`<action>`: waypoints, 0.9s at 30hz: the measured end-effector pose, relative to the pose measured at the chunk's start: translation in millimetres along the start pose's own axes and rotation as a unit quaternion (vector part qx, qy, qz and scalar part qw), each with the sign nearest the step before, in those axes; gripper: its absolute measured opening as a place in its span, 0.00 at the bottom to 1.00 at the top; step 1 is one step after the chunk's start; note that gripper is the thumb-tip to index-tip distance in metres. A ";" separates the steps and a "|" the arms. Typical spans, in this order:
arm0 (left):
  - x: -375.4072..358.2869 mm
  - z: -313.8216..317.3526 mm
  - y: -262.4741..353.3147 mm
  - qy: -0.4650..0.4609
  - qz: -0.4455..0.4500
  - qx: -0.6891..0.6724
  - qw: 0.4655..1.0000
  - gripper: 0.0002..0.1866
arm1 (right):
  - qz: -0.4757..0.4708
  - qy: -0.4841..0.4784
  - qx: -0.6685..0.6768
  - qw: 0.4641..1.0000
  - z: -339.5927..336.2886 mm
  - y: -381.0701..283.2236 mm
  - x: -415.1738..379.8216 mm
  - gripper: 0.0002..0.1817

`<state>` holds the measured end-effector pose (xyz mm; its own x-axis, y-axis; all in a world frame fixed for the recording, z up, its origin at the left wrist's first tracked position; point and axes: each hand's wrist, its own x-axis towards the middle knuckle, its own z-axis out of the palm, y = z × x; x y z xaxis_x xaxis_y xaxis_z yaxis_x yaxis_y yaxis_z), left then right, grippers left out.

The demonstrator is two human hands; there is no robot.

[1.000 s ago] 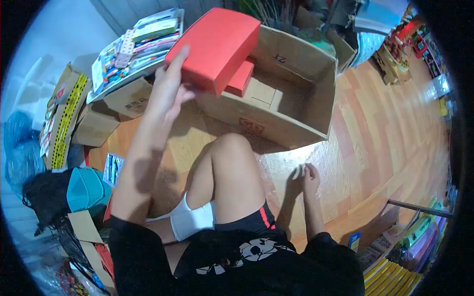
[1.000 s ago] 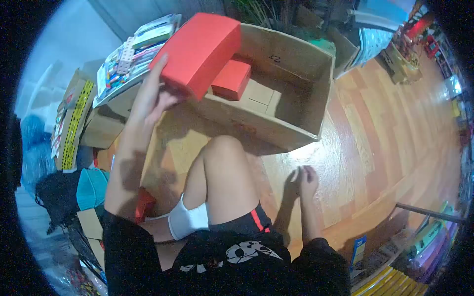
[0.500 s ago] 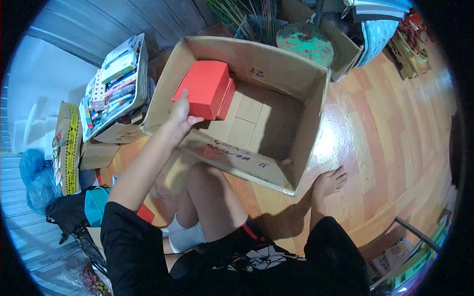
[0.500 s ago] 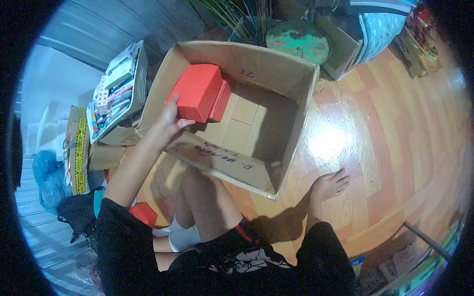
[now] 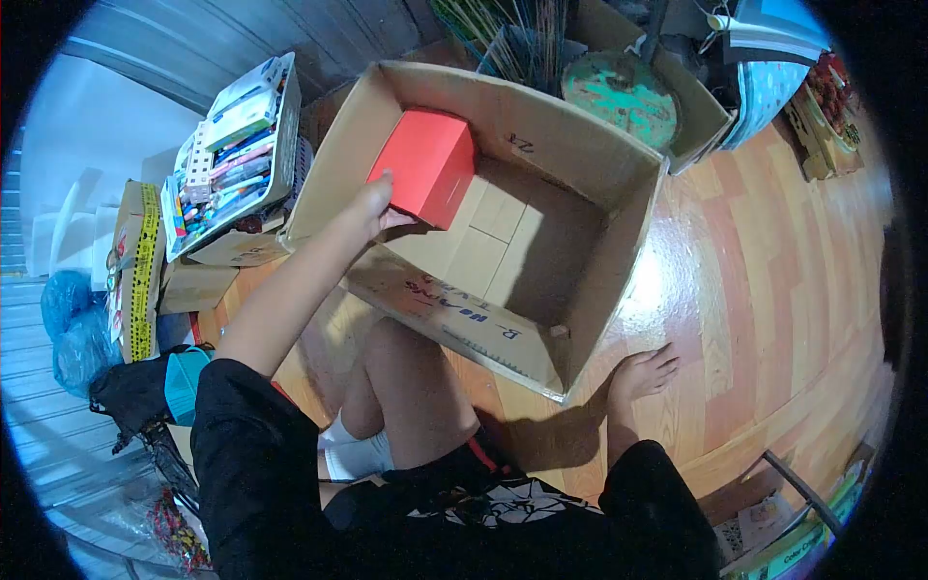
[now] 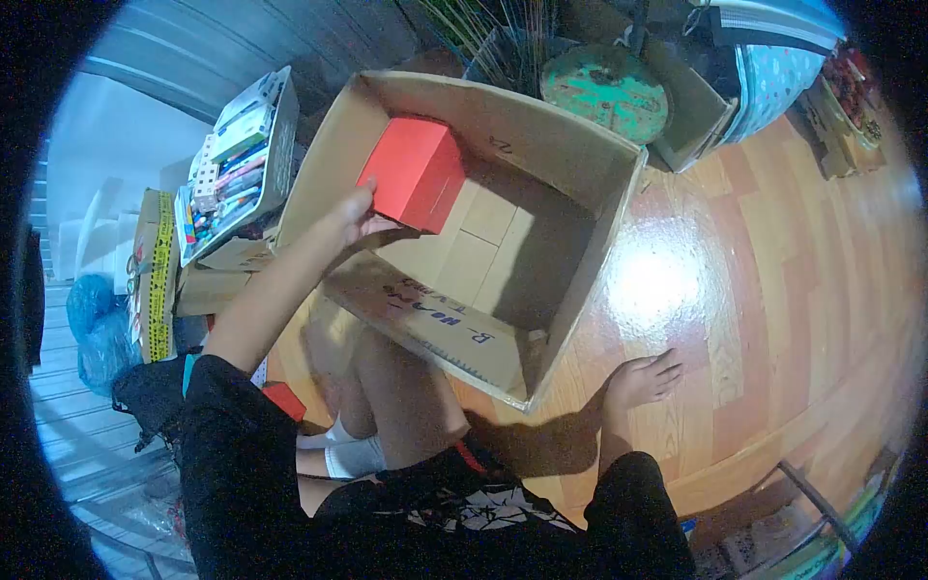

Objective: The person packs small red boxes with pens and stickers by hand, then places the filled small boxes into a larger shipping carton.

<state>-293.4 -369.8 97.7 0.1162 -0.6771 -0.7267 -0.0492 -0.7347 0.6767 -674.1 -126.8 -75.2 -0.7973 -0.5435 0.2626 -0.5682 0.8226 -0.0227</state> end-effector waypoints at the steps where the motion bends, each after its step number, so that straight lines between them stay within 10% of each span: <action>1: -6.5 1.9 7.0 -0.022 -0.002 -0.049 0.999 0.25 | 0.001 0.001 0.002 1.000 0.0 -1.2 -0.5 0.22; 6: 0.4 7.4 17.9 -0.071 0.007 -0.117 0.991 0.25 | -0.001 0.009 0.014 1.000 1.5 -0.3 -0.5 0.22; 12: 9.0 0.0 20.9 0.057 -0.073 0.360 0.928 0.29 | 0.002 -0.004 0.018 1.000 -1.2 -1.2 -0.2 0.22; 14: 31.0 -8.2 21.2 0.172 0.086 0.624 0.758 0.30 | -0.001 0.005 0.010 1.000 3.2 1.1 -1.3 0.22; 18: -17.9 16.2 63.1 0.190 0.270 0.610 0.720 0.28 | -0.002 0.007 0.022 1.000 -9.6 -5.9 -2.1 0.22; 20: -42.8 42.8 60.3 -0.024 0.069 0.707 0.703 0.23 | 0.008 0.002 0.018 1.000 -10.4 -7.0 -1.2 0.22; 24: -17.6 50.0 36.4 -0.073 0.154 0.760 0.628 0.20 | -0.021 0.033 -0.004 0.999 8.0 3.3 -1.5 0.22; 27: -19.7 48.1 37.6 -0.126 0.065 0.693 0.707 0.25 | -0.011 0.005 -0.005 1.000 2.4 1.9 -1.6 0.23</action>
<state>-345.3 -386.1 131.8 -0.1512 -0.6003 -0.7854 -0.9880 0.1170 0.1008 -674.4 -124.8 -78.0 -0.7829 -0.5596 0.2718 -0.5832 0.8123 -0.0076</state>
